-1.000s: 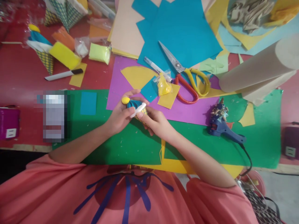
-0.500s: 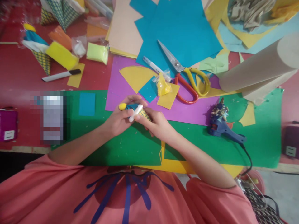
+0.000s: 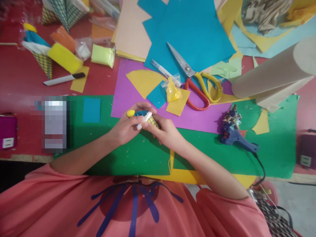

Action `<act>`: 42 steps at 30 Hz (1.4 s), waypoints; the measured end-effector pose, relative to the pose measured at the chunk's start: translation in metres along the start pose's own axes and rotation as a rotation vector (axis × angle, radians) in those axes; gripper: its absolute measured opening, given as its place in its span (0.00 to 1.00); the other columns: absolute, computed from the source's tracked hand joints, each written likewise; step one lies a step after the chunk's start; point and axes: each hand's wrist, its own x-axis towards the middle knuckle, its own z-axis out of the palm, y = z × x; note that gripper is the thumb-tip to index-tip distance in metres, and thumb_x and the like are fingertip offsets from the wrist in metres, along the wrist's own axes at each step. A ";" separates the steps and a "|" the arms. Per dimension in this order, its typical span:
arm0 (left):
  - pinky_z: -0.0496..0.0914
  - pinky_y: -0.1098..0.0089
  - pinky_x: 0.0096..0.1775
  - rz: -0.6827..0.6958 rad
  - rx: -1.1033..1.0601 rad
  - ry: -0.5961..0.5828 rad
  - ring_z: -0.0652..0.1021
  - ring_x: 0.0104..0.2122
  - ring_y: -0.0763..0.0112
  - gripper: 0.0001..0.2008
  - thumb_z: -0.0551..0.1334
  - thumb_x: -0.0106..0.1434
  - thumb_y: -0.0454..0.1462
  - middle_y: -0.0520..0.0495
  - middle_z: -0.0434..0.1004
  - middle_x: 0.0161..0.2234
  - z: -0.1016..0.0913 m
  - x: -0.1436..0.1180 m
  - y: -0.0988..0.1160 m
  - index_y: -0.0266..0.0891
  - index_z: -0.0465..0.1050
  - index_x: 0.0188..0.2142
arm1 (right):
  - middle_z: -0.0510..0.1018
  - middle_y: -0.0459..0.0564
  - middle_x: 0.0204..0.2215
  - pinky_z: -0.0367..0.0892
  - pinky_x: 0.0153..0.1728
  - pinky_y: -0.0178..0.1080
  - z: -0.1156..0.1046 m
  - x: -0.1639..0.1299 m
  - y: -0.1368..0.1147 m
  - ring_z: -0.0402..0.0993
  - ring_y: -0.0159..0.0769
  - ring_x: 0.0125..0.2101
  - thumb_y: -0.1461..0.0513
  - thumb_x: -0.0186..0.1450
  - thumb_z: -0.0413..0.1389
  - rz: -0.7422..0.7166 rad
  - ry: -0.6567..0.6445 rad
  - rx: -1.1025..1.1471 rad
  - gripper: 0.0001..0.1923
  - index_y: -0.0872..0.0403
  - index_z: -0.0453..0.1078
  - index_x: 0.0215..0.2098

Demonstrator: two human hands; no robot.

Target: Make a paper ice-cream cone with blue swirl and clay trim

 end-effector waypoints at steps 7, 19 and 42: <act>0.63 0.79 0.26 0.007 0.031 -0.003 0.69 0.27 0.82 0.19 0.69 0.54 0.40 0.51 0.75 0.41 -0.001 0.001 -0.002 0.42 0.70 0.44 | 0.66 0.38 0.17 0.56 0.12 0.27 0.000 0.000 0.000 0.62 0.22 0.11 0.43 0.66 0.52 -0.012 -0.005 -0.023 0.25 0.57 0.69 0.42; 0.70 0.75 0.34 -0.017 0.001 0.020 0.75 0.39 0.74 0.18 0.69 0.53 0.38 0.50 0.76 0.42 -0.001 0.001 -0.001 0.43 0.70 0.44 | 0.68 0.38 0.18 0.57 0.13 0.27 -0.001 0.001 0.002 0.63 0.21 0.12 0.46 0.67 0.53 -0.008 -0.025 0.021 0.21 0.57 0.67 0.39; 0.68 0.65 0.54 0.105 -0.032 0.065 0.74 0.55 0.64 0.21 0.69 0.56 0.44 0.47 0.75 0.51 -0.007 0.006 0.006 0.43 0.71 0.47 | 0.70 0.39 0.21 0.60 0.12 0.25 -0.002 0.000 0.004 0.66 0.22 0.14 0.50 0.66 0.56 -0.022 -0.060 0.154 0.22 0.57 0.64 0.51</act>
